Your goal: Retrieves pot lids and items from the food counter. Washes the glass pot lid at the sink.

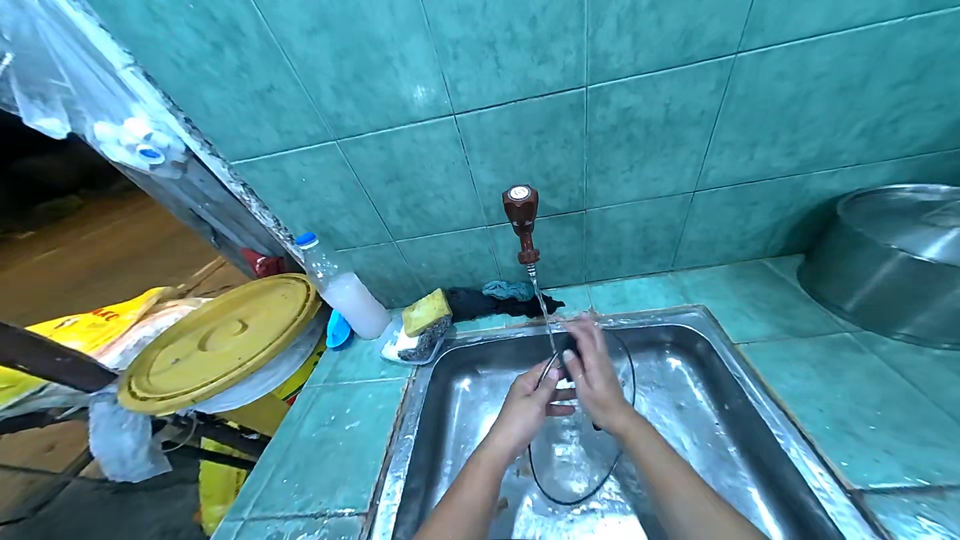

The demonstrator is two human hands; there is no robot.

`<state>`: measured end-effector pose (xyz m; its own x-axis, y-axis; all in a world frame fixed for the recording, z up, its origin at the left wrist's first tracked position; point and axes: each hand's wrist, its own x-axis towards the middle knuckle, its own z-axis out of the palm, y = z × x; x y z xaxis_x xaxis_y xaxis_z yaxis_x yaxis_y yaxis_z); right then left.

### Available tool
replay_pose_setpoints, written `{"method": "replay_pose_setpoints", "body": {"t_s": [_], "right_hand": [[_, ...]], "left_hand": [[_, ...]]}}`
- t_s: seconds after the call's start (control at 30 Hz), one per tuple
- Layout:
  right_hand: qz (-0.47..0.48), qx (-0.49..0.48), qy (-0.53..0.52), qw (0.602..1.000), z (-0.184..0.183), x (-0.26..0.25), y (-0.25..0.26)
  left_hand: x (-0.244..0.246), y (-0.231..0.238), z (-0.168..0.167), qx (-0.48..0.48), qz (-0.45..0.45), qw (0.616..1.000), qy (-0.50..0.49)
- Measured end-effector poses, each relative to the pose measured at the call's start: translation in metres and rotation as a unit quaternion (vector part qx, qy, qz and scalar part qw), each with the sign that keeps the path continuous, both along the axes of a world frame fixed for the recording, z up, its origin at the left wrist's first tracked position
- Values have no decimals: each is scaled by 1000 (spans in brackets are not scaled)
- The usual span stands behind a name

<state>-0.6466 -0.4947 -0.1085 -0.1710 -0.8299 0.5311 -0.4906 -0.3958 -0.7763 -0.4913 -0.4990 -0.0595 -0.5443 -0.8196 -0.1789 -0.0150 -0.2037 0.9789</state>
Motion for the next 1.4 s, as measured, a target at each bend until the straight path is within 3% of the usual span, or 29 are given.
{"method": "replay_pose_setpoints", "body": {"t_s": [0.07, 0.23, 0.4, 0.6, 0.73, 0.87, 1.0, 1.07, 1.13, 1.23, 1.4], "right_hand": [[4, -14, 14, 1000, -6, 2, -1], [-52, 155, -86, 983, -13, -24, -22], [20, 79, 11, 997, 3, 22, 2], [-59, 248, -92, 963, -13, -41, -32], [-35, 146, 2, 989, 7, -20, -18], [16, -24, 92, 995, 10, 17, -6], [-9, 89, 50, 995, -9, -15, -24], [-26, 210, -34, 977, -23, -45, -33], [-20, 272, -116, 955, -26, -59, -31], [-26, 244, -130, 961, -10, -61, -23], [17, 70, 75, 995, 18, -18, -13]], "left_hand": [[-4, 5, -4, -25, 19, 1000, 4], [-1, 11, -11, -21, 32, 999, 5], [-6, 11, -20, -56, 68, 996, 5], [8, 25, -24, -42, 31, 999, 18], [9, 9, -8, -3, -23, 1000, -19], [2, 6, -10, -51, 38, 998, -16], [7, 16, -24, -52, 54, 997, 10], [15, 19, -29, -61, 59, 996, 14], [23, 18, -31, -68, 55, 996, 7], [26, 7, -22, -50, 21, 998, -23], [18, -15, -6, -59, -14, 996, -66]]}}
